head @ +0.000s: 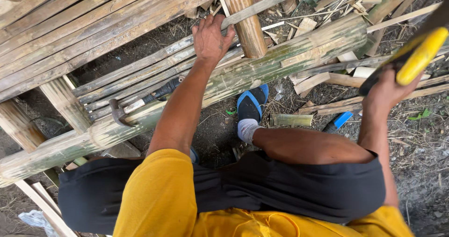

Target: The person assembles a bamboo structure by cutting bamboo strips with a hand saw and securing them to a frame with a hammer and nails. The person repeatedly measures, cuts, and hammers the strips into place.

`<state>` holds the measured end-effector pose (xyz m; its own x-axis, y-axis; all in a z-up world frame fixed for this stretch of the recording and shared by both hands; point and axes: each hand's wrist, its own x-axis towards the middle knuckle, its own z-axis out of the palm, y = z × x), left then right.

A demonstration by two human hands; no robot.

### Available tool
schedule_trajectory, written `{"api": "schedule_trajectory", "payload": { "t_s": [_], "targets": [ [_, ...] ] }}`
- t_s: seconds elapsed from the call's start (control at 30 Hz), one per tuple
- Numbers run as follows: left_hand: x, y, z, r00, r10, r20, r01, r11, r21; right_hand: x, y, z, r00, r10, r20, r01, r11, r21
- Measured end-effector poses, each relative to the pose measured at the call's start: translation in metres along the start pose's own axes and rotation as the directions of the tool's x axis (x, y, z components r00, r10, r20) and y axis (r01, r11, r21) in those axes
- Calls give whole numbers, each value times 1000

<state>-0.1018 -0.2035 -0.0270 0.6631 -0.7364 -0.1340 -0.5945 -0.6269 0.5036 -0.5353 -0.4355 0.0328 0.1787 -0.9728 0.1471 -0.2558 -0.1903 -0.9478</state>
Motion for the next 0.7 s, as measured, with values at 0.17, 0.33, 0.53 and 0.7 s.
{"api": "schedule_trajectory", "payload": {
  "t_s": [0.17,0.33,0.53,0.7],
  "targets": [
    [-6,29,-24,964,260,-59,-255,963,92,-100,-78,-1,918,-393,51,361,776,-518],
    [-18,145,-32,843,144,519,-182,983,22,-160,-122,-18,985,-173,-7,172,981,-91],
    [-19,192,-1,763,367,531,-356,926,-129,-206,-116,-21,977,-212,-10,195,916,-349],
    [-14,203,13,720,329,611,-379,924,-51,-227,-102,-1,998,-46,53,57,975,-214]
  ]
}}
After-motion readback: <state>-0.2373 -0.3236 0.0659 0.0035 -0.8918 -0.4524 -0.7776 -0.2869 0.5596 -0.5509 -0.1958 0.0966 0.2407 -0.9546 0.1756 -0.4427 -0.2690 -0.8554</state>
